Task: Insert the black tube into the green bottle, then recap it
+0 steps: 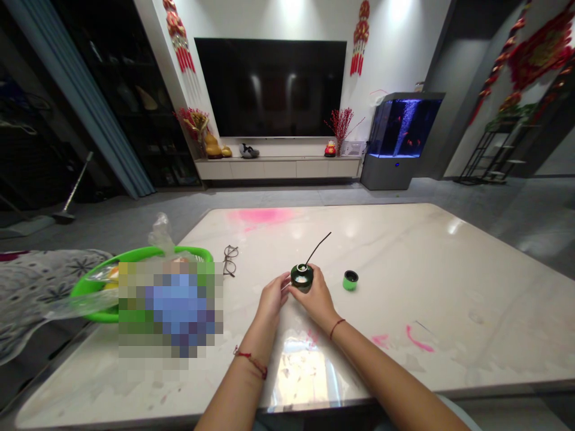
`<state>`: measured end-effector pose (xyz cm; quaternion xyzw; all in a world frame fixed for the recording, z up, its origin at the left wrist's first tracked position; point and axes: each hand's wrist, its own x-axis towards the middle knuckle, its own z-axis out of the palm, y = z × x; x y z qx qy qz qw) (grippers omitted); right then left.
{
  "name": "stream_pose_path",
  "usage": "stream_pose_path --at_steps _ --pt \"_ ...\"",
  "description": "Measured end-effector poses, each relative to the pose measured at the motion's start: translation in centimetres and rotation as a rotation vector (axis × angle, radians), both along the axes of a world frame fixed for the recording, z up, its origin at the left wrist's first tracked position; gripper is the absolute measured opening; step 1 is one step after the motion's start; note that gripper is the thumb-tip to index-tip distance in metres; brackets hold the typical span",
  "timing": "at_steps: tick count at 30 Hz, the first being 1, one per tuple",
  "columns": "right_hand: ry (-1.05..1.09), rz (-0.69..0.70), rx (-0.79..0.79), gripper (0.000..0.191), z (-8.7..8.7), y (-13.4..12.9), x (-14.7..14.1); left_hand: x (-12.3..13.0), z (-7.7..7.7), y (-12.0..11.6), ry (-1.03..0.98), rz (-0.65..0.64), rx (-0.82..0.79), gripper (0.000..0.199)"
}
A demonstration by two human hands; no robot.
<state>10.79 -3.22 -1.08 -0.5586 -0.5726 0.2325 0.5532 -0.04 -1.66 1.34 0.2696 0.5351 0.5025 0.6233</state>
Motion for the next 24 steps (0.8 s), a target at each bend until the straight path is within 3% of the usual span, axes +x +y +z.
stream_pose_path --at_steps 11,19,24 --pt "0.002 -0.071 -0.024 0.058 -0.3 0.7 -0.6 -1.0 1.2 0.4 -0.095 0.144 -0.054 0.014" --pt "-0.007 0.123 -0.039 0.055 -1.1 2.3 1.1 -1.4 1.6 0.8 -0.175 0.148 -0.103 0.012" --pt "-0.006 0.19 -0.018 0.051 -1.3 2.8 1.6 -0.3 2.4 0.3 -0.242 0.122 -0.125 0.011"
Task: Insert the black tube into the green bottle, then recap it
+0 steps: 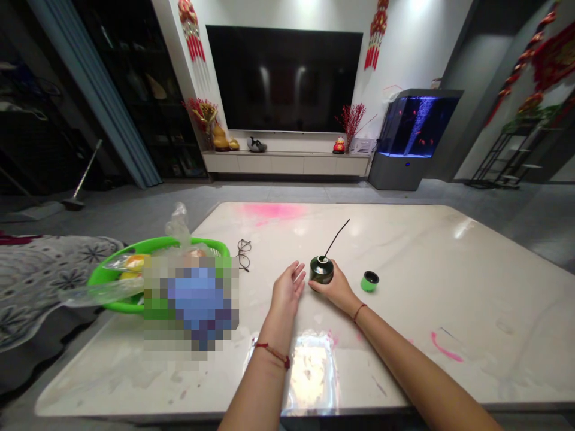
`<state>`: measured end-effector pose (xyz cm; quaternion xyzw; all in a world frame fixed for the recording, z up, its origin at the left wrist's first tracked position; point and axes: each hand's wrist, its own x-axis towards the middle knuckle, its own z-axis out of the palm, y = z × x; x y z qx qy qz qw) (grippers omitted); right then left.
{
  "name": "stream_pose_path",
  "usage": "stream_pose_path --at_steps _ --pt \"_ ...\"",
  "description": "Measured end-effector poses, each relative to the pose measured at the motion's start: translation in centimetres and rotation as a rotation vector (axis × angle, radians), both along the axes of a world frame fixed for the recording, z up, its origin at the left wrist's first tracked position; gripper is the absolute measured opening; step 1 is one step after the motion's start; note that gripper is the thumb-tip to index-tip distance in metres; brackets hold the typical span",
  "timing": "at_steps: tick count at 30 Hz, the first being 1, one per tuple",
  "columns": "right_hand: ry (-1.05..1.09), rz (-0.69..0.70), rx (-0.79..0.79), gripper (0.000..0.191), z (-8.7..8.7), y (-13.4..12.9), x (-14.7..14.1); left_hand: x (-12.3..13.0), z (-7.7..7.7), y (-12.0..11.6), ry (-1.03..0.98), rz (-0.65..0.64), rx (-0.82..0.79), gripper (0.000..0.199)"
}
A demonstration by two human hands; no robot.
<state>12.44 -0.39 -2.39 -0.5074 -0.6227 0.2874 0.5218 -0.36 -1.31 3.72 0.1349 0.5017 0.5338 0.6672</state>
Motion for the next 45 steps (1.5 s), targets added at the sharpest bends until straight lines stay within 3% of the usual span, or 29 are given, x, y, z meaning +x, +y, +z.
stream_pose_path --at_steps 7,12,17,23,29,40,45 --pt "0.02 -0.026 -0.013 0.056 -0.6 1.3 0.4 1.0 1.7 -0.5 -0.133 0.0 0.071 0.011" --pt "0.003 -0.099 -0.077 0.056 -0.8 2.6 0.8 0.5 1.4 -0.1 -0.119 0.012 0.04 0.012" --pt "0.086 -0.042 -0.151 0.055 -1.2 4.5 1.2 0.3 1.3 0.0 -0.07 0.012 0.053 0.014" --pt "0.161 -0.071 -0.124 0.05 -1.7 6.3 1.0 0.5 1.3 -0.2 -0.076 -0.005 0.038 0.014" --pt "0.256 -0.06 -0.087 0.068 -1.4 6.7 0.8 0.8 0.9 -0.3 -0.062 -0.011 0.053 0.014" --pt "0.222 -0.144 -0.144 0.056 -1.0 7.6 0.9 1.2 1.2 -0.9 -0.109 -0.003 0.028 0.007" --pt "0.273 -0.1 -0.137 0.051 -1.2 8.3 1.0 2.0 1.7 -1.6 -0.134 -0.032 0.019 0.01"
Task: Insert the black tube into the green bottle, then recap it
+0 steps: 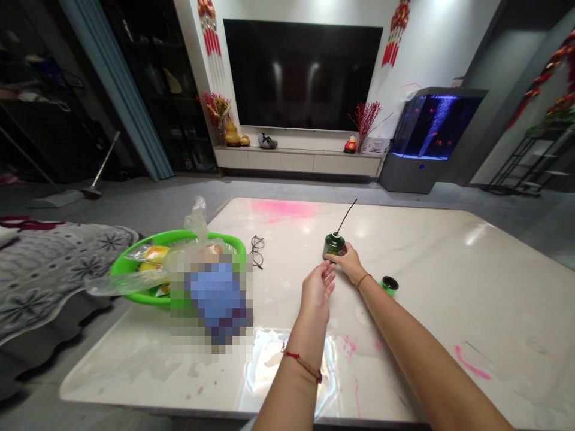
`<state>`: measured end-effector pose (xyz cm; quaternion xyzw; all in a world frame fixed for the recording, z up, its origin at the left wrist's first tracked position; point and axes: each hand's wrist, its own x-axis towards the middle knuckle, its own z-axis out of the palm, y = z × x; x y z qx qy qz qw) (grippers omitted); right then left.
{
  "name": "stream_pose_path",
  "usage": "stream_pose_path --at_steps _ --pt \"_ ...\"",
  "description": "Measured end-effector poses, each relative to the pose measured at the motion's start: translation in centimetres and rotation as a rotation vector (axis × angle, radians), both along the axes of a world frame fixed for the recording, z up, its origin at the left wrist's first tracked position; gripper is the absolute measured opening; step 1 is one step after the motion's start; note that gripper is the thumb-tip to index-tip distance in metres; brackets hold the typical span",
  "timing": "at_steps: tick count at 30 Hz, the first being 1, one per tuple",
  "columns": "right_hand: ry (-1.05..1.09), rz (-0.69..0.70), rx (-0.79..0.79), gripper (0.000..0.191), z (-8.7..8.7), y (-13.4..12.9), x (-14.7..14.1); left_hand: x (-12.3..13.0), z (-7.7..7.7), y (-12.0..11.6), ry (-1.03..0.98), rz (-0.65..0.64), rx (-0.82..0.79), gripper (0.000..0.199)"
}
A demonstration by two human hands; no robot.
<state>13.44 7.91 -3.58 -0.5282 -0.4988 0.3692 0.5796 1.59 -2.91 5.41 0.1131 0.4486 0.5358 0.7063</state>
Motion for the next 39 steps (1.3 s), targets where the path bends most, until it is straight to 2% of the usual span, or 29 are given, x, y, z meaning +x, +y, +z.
stream_pose_path --at_steps 5,10,24,35,39 --pt "-0.026 0.006 0.016 0.047 0.0 0.5 0.0 0.2 0.4 -0.2 0.015 -0.02 0.006 0.013" --pt "-0.035 -0.015 0.003 0.048 0.2 0.7 -0.2 0.0 0.2 0.0 0.011 -0.001 -0.011 0.014" --pt "-0.124 -0.177 -0.016 0.043 -0.5 2.2 -0.5 0.1 -0.2 0.0 -0.034 -0.015 0.011 0.016" --pt "-0.17 -0.207 -0.018 0.045 -0.9 3.7 -0.5 0.0 0.9 0.0 -0.03 -0.027 -0.005 0.022" --pt "-0.181 -0.205 -0.016 0.044 -0.7 4.1 -0.6 0.1 1.4 -0.5 -0.096 -0.009 -0.033 0.021"
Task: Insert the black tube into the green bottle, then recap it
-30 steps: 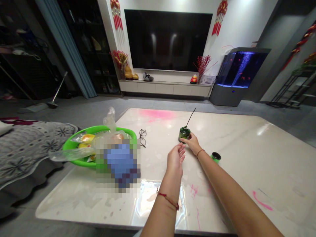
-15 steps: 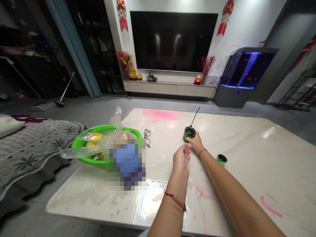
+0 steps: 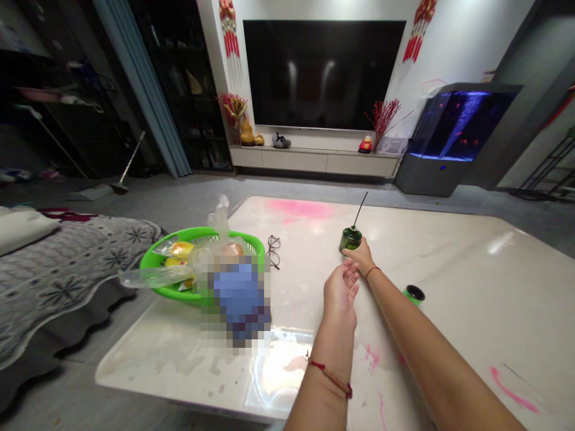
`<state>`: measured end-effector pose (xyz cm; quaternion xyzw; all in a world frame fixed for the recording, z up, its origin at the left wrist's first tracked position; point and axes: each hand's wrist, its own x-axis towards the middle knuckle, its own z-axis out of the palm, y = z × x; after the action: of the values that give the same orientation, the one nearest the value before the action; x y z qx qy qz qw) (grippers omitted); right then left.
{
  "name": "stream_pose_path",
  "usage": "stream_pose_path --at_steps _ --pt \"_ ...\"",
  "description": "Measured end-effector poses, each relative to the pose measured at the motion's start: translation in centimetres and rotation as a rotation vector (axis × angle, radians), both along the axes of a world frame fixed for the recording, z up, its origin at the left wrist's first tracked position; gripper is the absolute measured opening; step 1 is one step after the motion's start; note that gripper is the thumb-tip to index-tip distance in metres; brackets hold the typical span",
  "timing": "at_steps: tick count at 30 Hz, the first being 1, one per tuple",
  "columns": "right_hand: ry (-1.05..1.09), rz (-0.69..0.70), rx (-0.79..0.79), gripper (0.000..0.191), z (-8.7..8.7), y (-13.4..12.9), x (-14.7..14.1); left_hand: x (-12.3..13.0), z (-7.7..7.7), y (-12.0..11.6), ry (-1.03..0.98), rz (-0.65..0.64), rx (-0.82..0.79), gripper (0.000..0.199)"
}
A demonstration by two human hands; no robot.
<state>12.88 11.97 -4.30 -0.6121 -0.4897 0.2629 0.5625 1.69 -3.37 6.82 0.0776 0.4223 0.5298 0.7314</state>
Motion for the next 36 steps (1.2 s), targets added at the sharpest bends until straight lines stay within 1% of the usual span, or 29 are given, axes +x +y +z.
stream_pose_path --at_steps 2,7,13,21,29,32,36 --pt "-0.003 0.005 0.0 0.043 0.1 0.2 0.0 0.2 0.4 -0.4 -0.038 -0.002 0.0 0.021" --pt "-0.01 0.018 -0.005 0.042 0.1 0.7 0.1 0.4 1.1 -1.0 -0.043 -0.009 0.035 0.023" --pt "-0.022 0.02 -0.007 0.045 -0.2 1.2 0.4 0.2 1.0 -1.0 -0.047 -0.003 0.001 0.024" --pt "-0.034 0.009 -0.013 0.048 -0.3 1.8 0.4 0.1 0.9 -1.1 -0.041 -0.017 -0.005 0.024" --pt "-0.048 0.01 -0.003 0.051 -0.7 2.3 0.4 0.1 1.1 -1.1 -0.039 0.0 0.019 0.022" --pt "-0.055 0.021 0.016 0.054 -0.8 2.4 0.4 -0.1 1.0 -1.0 -0.015 0.005 0.016 0.024" --pt "-0.068 0.015 0.031 0.055 -0.7 2.4 0.4 -0.4 0.8 -0.8 -0.002 0.049 0.002 0.029"
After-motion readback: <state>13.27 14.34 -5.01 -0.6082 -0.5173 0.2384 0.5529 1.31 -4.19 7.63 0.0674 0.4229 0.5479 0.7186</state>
